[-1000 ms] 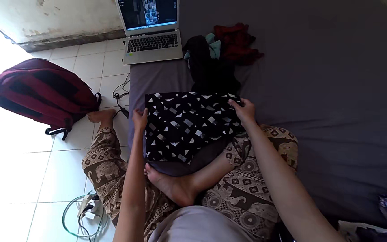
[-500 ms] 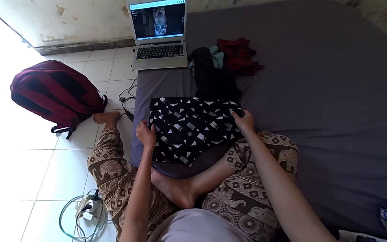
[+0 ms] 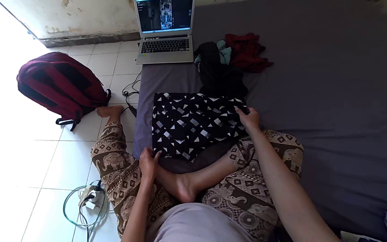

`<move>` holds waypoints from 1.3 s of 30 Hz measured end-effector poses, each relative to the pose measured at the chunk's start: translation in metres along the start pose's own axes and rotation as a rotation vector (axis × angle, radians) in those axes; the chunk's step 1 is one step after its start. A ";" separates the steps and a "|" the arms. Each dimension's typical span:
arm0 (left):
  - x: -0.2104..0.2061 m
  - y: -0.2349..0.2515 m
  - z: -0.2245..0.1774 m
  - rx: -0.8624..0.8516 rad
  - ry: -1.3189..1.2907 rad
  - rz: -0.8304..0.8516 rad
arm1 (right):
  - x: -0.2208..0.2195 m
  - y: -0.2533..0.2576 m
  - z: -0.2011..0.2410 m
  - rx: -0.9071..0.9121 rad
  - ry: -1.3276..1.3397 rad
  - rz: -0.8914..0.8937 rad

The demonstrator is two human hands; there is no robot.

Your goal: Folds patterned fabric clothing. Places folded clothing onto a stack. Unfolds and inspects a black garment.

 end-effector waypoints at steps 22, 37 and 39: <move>0.014 0.008 -0.022 -0.107 -0.096 -0.228 | 0.015 -0.001 0.005 0.171 0.155 -0.145; -0.005 0.004 0.002 0.110 -0.067 -0.015 | -0.003 -0.027 -0.007 -0.104 -0.129 0.286; -0.005 0.007 0.006 0.069 -0.227 -0.015 | -0.005 -0.028 -0.007 -0.092 -0.093 0.293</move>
Point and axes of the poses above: each hand's wrist, its own y-axis towards the middle knuckle, its own x-axis out of the back of the hand, z = x × y, the point moved 8 cm from there along y, towards the middle knuckle, and after that the axes turned 15 degrees about -y, right-handed, at the moved point
